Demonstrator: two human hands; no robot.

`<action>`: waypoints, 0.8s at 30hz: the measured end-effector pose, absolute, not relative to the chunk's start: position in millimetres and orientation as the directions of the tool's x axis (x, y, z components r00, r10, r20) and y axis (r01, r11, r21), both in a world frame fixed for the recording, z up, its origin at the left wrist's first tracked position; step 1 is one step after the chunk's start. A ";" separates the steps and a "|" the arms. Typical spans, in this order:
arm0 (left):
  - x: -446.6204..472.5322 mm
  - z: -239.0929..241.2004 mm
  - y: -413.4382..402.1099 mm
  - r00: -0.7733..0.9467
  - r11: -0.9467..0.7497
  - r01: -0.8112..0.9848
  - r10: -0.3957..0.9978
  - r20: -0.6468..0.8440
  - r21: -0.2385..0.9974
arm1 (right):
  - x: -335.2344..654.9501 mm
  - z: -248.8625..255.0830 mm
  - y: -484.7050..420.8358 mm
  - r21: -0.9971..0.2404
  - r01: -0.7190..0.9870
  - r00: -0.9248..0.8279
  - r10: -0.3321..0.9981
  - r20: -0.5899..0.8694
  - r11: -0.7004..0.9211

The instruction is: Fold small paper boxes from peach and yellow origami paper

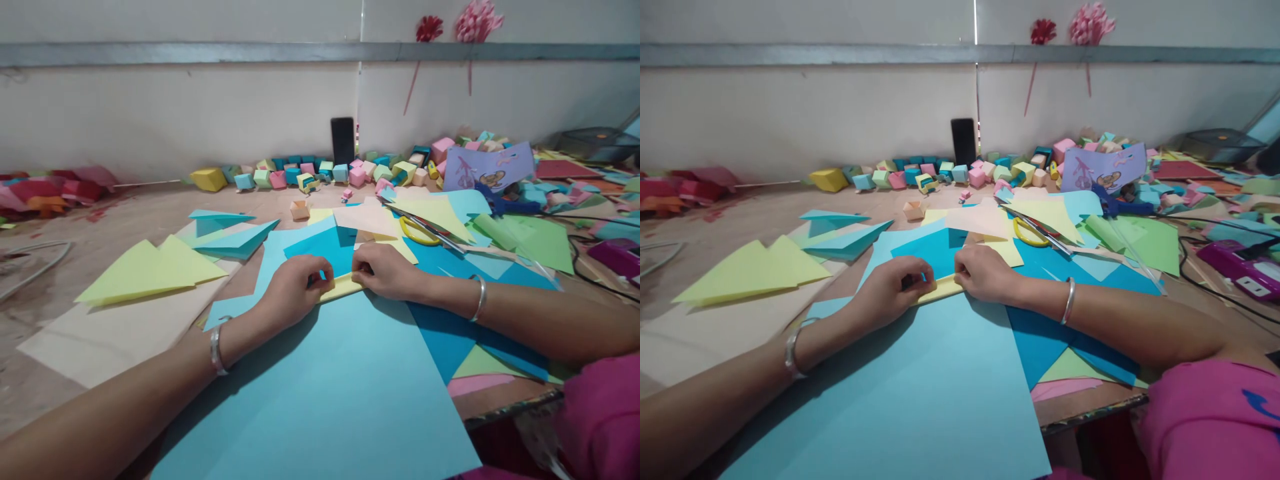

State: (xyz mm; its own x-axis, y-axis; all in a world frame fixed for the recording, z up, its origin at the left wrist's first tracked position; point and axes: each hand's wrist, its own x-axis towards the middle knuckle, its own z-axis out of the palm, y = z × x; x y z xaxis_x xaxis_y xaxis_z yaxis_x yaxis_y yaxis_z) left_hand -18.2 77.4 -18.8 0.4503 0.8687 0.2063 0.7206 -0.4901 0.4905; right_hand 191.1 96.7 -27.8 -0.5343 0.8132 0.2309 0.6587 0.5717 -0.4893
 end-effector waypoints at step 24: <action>-22.7 -22.1 72.3 0.658 -0.699 0.712 0.699 0.281 0.070 | 188.8 -38.1 100.6 -0.442 0.615 -0.572 0.755 0.320 0.653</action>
State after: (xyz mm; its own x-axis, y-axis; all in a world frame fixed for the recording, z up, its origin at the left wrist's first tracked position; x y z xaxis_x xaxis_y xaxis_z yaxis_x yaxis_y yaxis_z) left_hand -22.7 72.3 -22.1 0.6583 0.6985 0.2807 0.7117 -0.6989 0.0702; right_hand 188.8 100.6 -38.1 -0.5719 0.7554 0.3199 0.6154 0.6529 -0.4417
